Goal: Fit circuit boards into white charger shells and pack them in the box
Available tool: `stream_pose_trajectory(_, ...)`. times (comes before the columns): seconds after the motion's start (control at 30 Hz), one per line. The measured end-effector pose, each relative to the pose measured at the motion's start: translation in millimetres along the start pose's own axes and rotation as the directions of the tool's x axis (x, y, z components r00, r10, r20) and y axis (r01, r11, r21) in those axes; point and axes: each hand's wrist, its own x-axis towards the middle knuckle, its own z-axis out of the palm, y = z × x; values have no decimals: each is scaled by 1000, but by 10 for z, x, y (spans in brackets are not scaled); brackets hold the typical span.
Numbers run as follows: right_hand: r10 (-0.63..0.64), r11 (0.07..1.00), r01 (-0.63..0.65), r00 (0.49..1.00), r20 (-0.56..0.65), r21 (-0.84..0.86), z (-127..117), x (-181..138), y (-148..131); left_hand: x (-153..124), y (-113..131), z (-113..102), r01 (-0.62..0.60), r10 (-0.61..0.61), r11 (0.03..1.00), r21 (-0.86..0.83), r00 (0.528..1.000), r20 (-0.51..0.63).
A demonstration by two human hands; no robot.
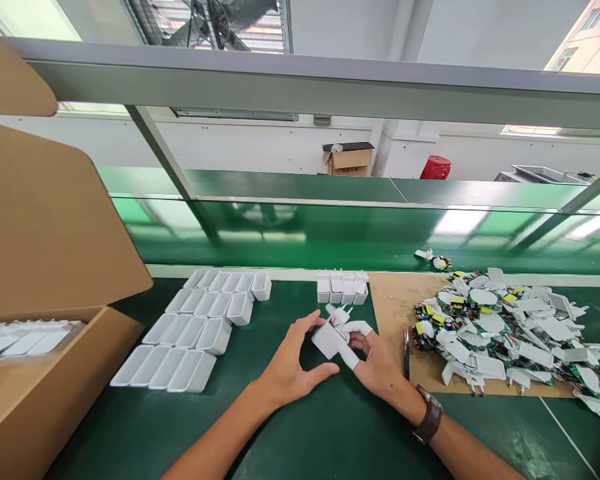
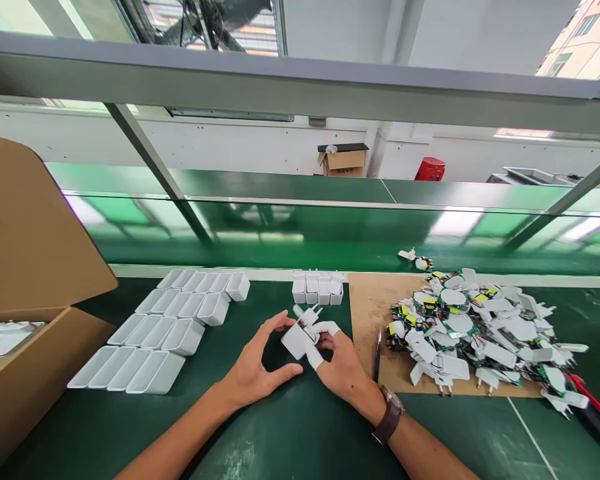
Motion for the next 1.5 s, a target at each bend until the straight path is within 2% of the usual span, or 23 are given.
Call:
stream_pose_trajectory(0.07, -74, 976, 66, 997, -31, -209, -16, -39, -4, 18, -16, -11, 102, -100, 992, -77, 995, 28)
stream_pose_trajectory(0.13, -104, 951, 96, 995, -12, -295, -33, -66, 15, 53, -24, -19, 167, -157, 973, -159, 985, 70)
stream_pose_trajectory(0.2, -101, 953, 107, 994, 35, -283, -45, -68, 63, 94, -23, -17, 192, -175, 956, -224, 980, 95)
stream_pose_trajectory(0.33, -45, 981, 83, 976, 212, -176, -37, -24, 163, 146, -24, 20, 247, -252, 889, -385, 967, 37)
stream_pose_trajectory(0.4, -30, 992, 60, 967, 253, -112, -20, -3, 165, 154, -36, 31, 272, -270, 855, -442, 960, 67)
stream_pose_trajectory(0.47, -36, 997, 52, 967, 253, -57, -5, 6, 124, 155, -49, 27, 260, -235, 862, -435, 966, 111)
stream_pose_trajectory(0.6, -38, 997, 52, 971, 235, -52, -11, 3, -2, 143, -43, 7, 191, -173, 886, -422, 982, 79)
stream_pose_trajectory(0.77, -67, 997, 74, 970, 234, -20, -20, -8, 31, 159, 0, 34, 277, -212, 830, -484, 959, 186)
stream_pose_trajectory(0.87, -74, 995, 86, 976, 204, -51, -6, -18, 108, 196, 13, 44, 228, -193, 830, -509, 974, 122)
stream_pose_trajectory(1.0, -60, 992, 80, 980, 192, -98, -11, -33, 117, 223, 48, -30, 108, -75, 901, -421, 993, 95)
stream_pose_trajectory(1.1, -20, 987, 49, 983, 184, -154, -28, -47, 67, 216, 81, -145, 55, 19, 936, -348, 978, 206)
stream_pose_trajectory(1.17, 16, 986, 17, 981, 195, -166, -37, -56, 34, 206, 88, -205, 39, 70, 943, -330, 946, 315)
stream_pose_trajectory(1.23, 32, 987, 2, 978, 208, -162, -40, -61, 18, 197, 82, -224, 8, 111, 951, -311, 925, 364)
stream_pose_trajectory(1.3, 14, 988, 19, 977, 211, -155, -38, -61, 24, 191, 74, -202, -32, 124, 958, -283, 941, 316)
stream_pose_trajectory(1.4, -24, 988, 53, 981, 191, -144, -30, -57, 59, 192, 85, -155, -83, 125, 970, -226, 976, 176)
stream_pose_trajectory(1.43, -27, 988, 55, 982, 187, -143, -29, -56, 70, 194, 95, -149, -99, 135, 973, -207, 977, 166)
stream_pose_trajectory(1.5, -15, 988, 45, 980, 198, -148, -30, -55, 85, 197, 118, -154, -133, 170, 976, -174, 960, 222)
